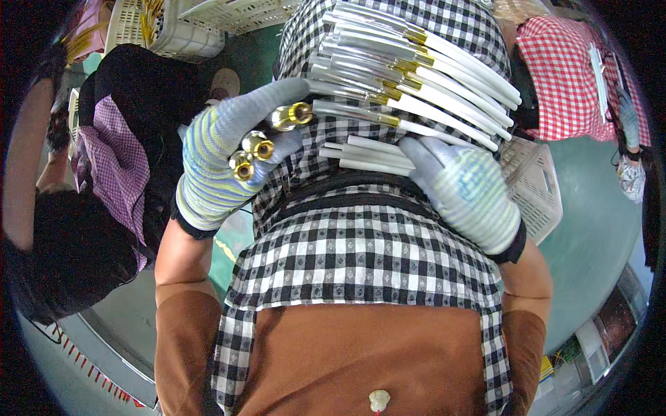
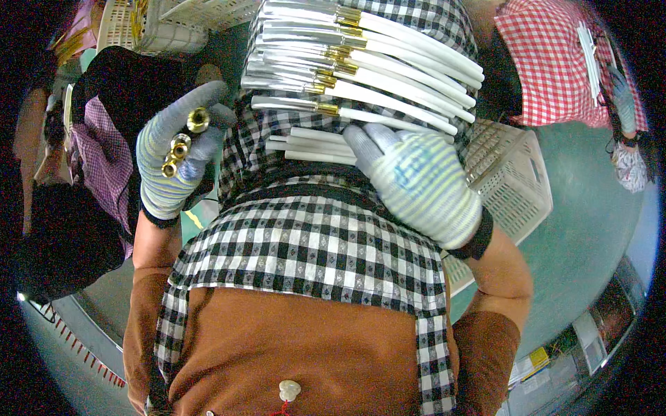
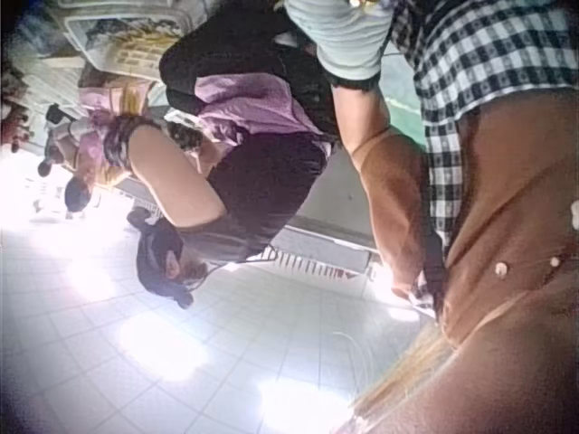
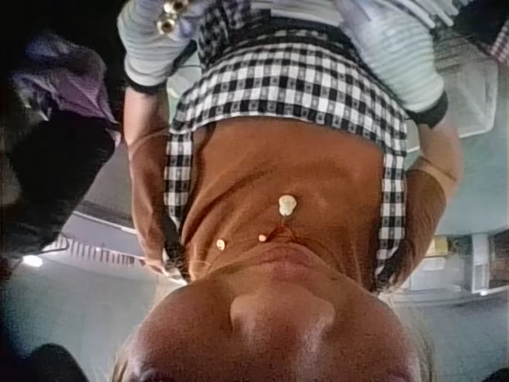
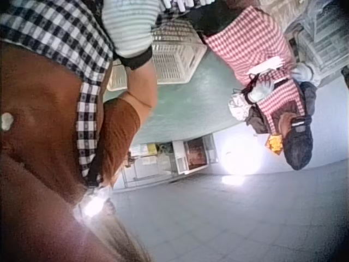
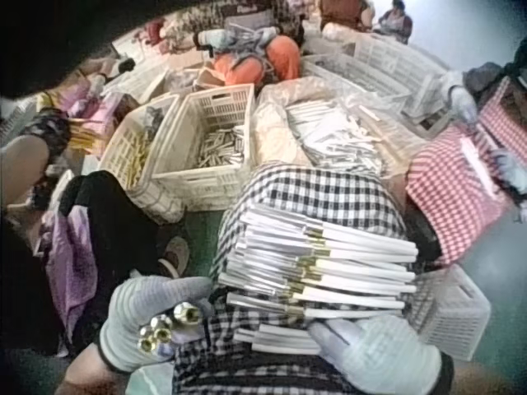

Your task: Sorting and bundling white cylindrical parts with metallic ends into plastic crates.

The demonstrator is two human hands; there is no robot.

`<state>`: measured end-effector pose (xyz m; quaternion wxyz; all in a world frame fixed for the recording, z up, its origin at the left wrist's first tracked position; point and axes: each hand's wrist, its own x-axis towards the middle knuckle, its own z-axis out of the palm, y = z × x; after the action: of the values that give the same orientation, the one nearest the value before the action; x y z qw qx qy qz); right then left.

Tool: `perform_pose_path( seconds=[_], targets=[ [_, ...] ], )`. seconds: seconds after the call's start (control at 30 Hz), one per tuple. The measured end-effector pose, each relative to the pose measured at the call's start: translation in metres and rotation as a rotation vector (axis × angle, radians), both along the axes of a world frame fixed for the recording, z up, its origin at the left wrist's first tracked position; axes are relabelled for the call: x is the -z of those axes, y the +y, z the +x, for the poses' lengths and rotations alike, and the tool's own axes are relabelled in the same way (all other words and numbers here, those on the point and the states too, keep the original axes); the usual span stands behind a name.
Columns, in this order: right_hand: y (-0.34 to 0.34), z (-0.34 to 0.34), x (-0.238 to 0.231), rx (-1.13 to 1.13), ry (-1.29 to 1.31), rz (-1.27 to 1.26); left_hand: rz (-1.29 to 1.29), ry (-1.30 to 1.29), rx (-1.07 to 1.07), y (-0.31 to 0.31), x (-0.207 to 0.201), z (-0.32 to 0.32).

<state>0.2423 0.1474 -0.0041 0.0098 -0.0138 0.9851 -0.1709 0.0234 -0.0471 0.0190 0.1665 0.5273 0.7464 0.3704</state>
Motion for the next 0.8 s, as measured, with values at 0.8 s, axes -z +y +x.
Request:
perform_pose_path(
  seconds=[0.8],
  targets=[
    [0.008,-0.002,-0.063,0.096,-0.112,-1.318,-0.081,0.057,0.318,0.003,0.014,-0.003]
  ],
)
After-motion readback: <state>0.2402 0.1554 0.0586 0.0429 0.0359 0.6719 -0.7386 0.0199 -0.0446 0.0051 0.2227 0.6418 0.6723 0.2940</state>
